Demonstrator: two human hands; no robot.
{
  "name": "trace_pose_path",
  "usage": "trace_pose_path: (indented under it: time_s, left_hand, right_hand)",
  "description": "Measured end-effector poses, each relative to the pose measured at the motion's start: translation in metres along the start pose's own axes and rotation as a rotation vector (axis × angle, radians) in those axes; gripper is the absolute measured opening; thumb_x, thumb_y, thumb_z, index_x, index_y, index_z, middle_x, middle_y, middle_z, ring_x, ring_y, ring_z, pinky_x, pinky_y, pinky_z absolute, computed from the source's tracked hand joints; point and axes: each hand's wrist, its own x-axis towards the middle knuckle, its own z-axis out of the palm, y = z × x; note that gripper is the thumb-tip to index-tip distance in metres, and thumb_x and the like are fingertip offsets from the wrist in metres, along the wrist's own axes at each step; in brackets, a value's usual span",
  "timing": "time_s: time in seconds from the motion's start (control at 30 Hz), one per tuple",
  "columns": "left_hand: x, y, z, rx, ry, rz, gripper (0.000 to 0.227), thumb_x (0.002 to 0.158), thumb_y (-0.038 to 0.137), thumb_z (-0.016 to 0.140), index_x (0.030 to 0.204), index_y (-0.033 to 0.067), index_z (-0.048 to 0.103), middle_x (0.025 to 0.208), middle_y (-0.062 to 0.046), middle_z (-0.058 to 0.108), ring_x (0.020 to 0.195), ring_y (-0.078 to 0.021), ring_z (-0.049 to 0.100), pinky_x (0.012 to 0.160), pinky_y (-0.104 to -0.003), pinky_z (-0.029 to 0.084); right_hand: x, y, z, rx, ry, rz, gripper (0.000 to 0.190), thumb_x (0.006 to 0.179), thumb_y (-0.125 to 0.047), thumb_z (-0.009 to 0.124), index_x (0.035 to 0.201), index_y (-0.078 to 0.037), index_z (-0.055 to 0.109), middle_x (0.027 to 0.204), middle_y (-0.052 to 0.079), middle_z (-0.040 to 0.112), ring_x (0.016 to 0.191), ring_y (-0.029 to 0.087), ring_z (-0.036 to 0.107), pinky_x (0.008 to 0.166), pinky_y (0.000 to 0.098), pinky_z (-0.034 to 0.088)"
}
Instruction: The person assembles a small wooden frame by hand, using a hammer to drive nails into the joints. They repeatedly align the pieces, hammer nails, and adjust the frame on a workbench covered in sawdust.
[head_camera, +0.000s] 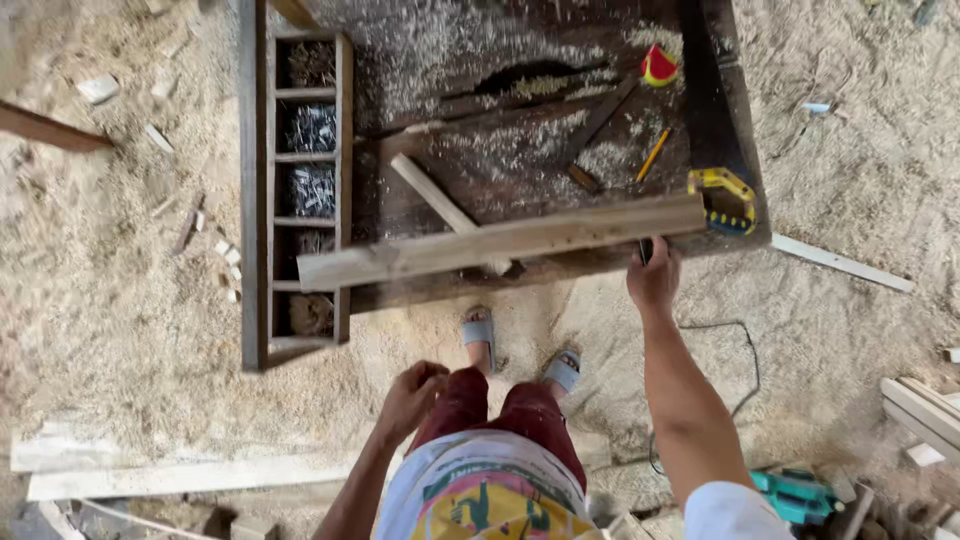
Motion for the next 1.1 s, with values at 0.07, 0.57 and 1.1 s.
trace_pose_path:
  time_s: [0.07, 0.57, 1.1]
  left_hand:
    - [-0.001, 0.013, -0.011, 0.079, 0.005, -0.011, 0.026, 0.094, 0.019, 0.062, 0.108, 0.0008, 0.073, 0.084, -0.004, 0.075, 0.069, -0.0096, 0.064, 0.062, -0.025, 0.052]
    - [-0.02, 0.048, -0.044, -0.068, 0.184, 0.085, 0.026, 0.097, 0.025, 0.068, 0.105, 0.0011, 0.073, 0.082, -0.002, 0.072, 0.069, -0.0058, 0.064, 0.058, -0.024, 0.052]
    - [0.019, 0.016, 0.11, -0.159, -0.065, 0.046, 0.035, 0.099, 0.032, 0.061, 0.118, 0.0048, 0.072, 0.09, -0.002, 0.078, 0.057, -0.0078, 0.057, 0.053, -0.023, 0.049]
  right_hand:
    - [-0.005, -0.017, 0.001, -0.111, 0.144, 0.004, 0.023, 0.098, -0.02, 0.067, 0.117, -0.008, 0.066, 0.118, 0.017, 0.066, 0.113, 0.038, 0.06, 0.1, 0.0494, 0.048]
    - [-0.083, -0.134, 0.148, -0.213, -0.414, -0.19, 0.055, 0.091, -0.044, 0.071, 0.129, -0.008, 0.055, 0.084, 0.014, 0.065, 0.08, 0.039, 0.07, 0.074, 0.0527, 0.057]
    - [-0.218, -0.084, -0.097, -0.014, -0.193, -0.376, 0.037, 0.083, -0.02, 0.079, 0.107, -0.003, 0.056, 0.088, 0.011, 0.069, 0.069, 0.025, 0.071, 0.063, 0.0417, 0.056]
